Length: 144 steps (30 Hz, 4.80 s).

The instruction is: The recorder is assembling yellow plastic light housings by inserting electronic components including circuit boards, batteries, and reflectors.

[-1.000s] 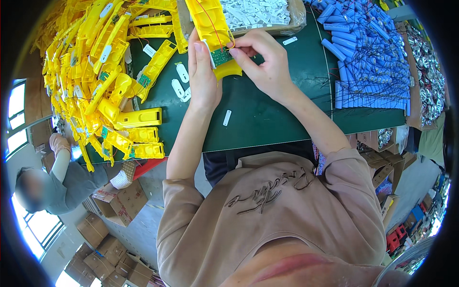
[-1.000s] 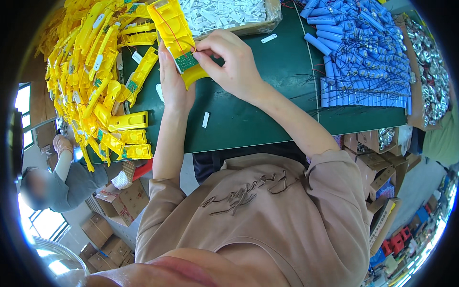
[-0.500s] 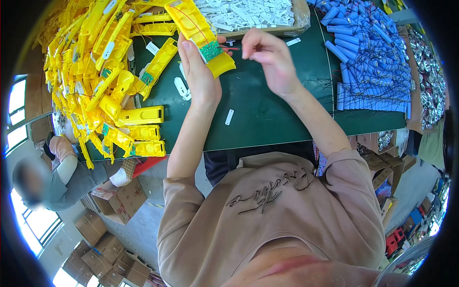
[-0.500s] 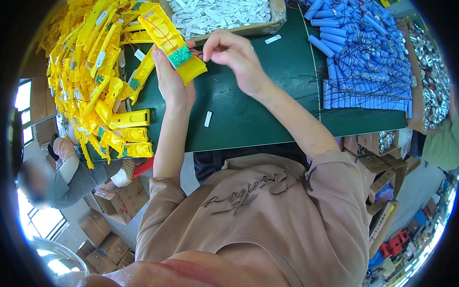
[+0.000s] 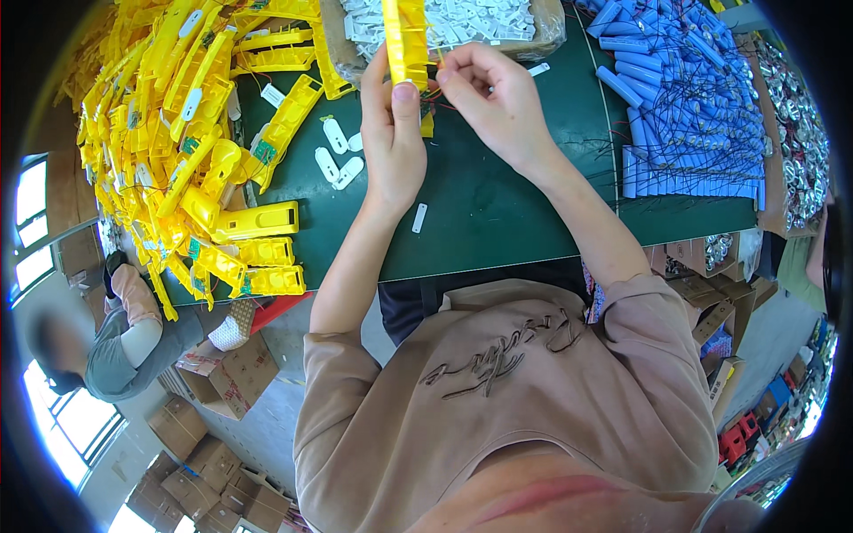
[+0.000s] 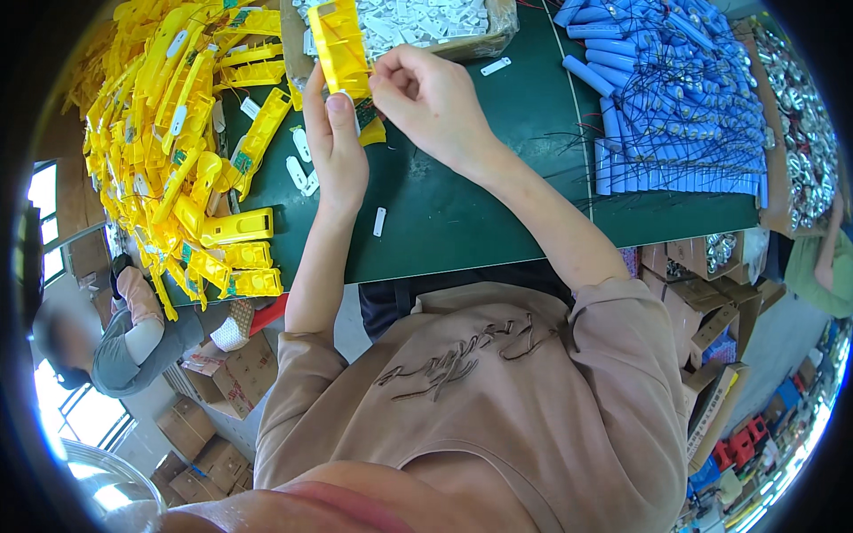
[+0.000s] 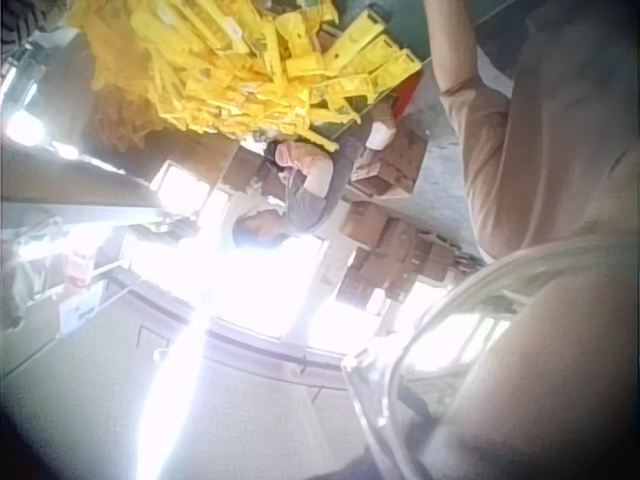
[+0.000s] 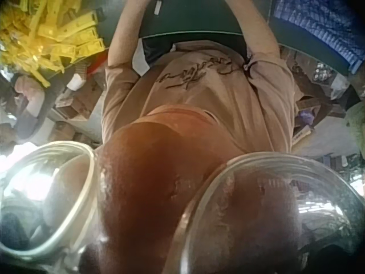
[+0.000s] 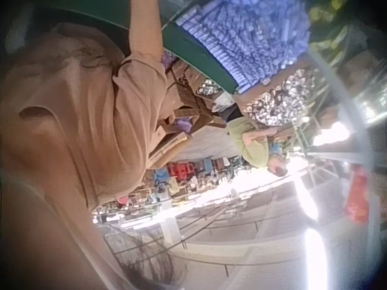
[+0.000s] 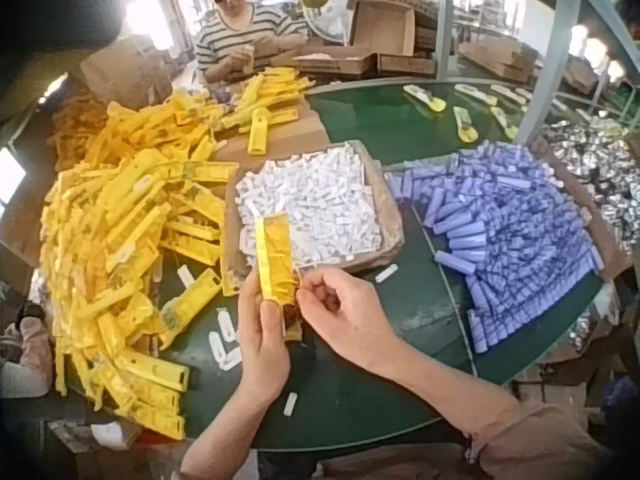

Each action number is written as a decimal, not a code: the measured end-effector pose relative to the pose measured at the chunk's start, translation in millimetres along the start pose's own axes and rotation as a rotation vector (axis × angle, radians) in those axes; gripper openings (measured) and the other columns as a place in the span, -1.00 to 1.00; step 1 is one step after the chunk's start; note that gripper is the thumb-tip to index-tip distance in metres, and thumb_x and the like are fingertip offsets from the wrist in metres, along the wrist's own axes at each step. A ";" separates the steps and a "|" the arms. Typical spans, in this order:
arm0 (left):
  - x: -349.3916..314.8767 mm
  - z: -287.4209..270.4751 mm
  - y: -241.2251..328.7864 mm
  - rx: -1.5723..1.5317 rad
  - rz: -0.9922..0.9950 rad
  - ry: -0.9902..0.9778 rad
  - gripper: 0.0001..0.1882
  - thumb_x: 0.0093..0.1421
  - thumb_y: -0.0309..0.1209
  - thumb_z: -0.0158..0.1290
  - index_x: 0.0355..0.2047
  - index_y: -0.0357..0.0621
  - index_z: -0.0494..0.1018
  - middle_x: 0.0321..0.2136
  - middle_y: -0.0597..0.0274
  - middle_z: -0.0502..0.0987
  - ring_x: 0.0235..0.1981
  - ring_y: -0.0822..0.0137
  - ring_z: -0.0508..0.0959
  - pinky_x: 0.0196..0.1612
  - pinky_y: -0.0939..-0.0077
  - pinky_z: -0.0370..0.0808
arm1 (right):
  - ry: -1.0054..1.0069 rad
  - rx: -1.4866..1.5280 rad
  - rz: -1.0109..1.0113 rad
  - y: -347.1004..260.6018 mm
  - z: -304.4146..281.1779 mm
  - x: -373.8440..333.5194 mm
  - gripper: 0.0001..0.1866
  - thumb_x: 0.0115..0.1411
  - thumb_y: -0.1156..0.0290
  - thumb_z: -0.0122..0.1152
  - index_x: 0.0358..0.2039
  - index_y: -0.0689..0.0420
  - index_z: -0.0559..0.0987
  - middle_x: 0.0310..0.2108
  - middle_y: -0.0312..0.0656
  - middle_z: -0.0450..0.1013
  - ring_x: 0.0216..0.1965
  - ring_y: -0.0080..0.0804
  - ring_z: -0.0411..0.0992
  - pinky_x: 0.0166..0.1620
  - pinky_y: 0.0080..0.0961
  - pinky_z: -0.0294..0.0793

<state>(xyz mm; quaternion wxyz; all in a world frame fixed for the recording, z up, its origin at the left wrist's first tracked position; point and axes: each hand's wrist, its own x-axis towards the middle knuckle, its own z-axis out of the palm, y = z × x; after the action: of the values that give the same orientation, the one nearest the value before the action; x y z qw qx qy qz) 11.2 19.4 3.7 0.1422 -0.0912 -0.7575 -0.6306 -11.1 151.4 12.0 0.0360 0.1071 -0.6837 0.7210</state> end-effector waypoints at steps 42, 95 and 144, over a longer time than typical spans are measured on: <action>4.4 -3.8 3.6 -0.512 -0.321 0.049 -0.59 0.29 -0.40 -0.26 0.15 -0.07 0.04 -0.20 0.10 0.43 -0.20 0.33 0.44 -0.10 0.46 0.40 | -0.036 -1.003 -0.665 4.0 23.3 -20.8 -0.76 -0.06 0.46 0.14 -0.30 0.18 0.46 -0.61 -0.26 0.39 -0.57 -0.43 0.38 -0.48 -0.52 0.34; 0.6 -6.7 12.2 -0.341 0.000 -0.212 -0.42 0.20 -0.60 -0.18 0.22 -0.22 -0.07 -0.19 0.11 0.39 -0.24 0.39 0.49 -0.22 0.52 0.48 | -0.118 -0.476 -0.418 -70.0 -28.8 27.9 -0.88 0.10 0.60 0.14 -0.30 0.25 0.54 -0.38 -0.16 0.47 -0.40 -0.44 0.44 -0.31 -0.58 0.41; -6.1 2.5 22.1 -0.446 -0.233 -0.405 -0.54 0.24 -0.49 -0.20 0.17 -0.20 0.06 -0.31 0.10 0.47 -0.39 0.41 0.48 -0.31 0.49 0.51 | -0.352 -1.748 -0.408 -7.1 -166.5 9.9 -0.81 0.12 0.44 0.10 -0.23 0.16 0.50 -0.36 -0.08 0.47 -0.35 -0.19 0.45 -0.28 -0.38 0.43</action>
<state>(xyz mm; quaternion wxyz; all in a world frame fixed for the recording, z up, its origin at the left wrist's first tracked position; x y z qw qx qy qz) 23.7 26.2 21.8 -0.1080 -0.1563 -0.6187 -0.7623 -36.8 316.4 14.0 0.1264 0.2690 -0.9495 -0.1007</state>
